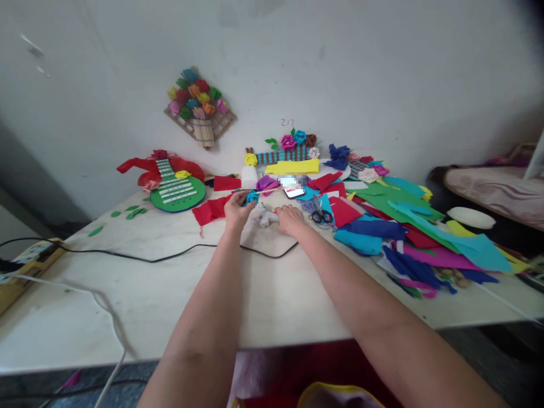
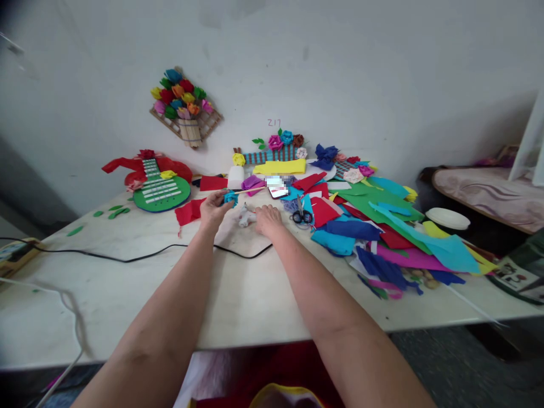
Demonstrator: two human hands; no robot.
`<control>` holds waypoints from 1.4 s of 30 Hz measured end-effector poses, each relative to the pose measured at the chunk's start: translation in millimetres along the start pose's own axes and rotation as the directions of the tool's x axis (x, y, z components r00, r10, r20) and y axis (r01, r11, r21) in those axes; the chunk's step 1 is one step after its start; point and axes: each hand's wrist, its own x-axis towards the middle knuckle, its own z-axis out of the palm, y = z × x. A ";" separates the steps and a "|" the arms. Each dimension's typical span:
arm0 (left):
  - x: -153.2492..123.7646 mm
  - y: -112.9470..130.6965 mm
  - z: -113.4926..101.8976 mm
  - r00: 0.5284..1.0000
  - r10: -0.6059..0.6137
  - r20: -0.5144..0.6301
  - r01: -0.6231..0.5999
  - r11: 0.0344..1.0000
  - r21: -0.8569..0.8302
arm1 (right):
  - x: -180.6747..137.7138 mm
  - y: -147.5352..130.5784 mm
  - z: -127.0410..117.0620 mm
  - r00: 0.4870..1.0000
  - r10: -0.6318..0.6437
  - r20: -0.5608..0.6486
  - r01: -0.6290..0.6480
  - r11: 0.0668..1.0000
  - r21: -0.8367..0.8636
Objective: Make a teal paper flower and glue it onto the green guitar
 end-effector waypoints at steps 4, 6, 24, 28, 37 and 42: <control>-1.0 1.1 1.2 1.000 0.003 -0.008 -0.003 1.000 0.008 | -1.2 1.4 -2.7 0.999 0.004 -0.041 -0.004 1.000 -0.009; -1.2 2.2 2.0 1.000 -0.006 -0.021 0.006 1.000 -0.025 | -1.1 5.9 -6.8 0.999 0.026 -0.032 -0.027 1.000 -0.010; 1.5 2.1 -1.9 0.990 -0.093 -0.102 0.063 0.962 -0.267 | -1.0 54.1 -13.2 0.998 -0.011 -0.054 0.055 0.262 0.964; 1.8 0.6 -0.8 0.995 -0.069 -0.074 0.050 0.971 -0.233 | 3.1 51.8 -11.2 0.996 -0.037 -0.081 0.087 0.223 0.971; 1.0 -1.0 2.2 0.999 -0.030 -0.024 0.025 0.983 -0.184 | 7.5 49.8 -8.6 0.993 0.011 -0.119 0.112 0.264 0.958; 1.6 -1.2 2.9 0.999 -0.054 -0.002 0.053 0.978 -0.201 | 5.7 45.3 -12.3 0.991 0.044 -0.130 0.114 0.264 0.958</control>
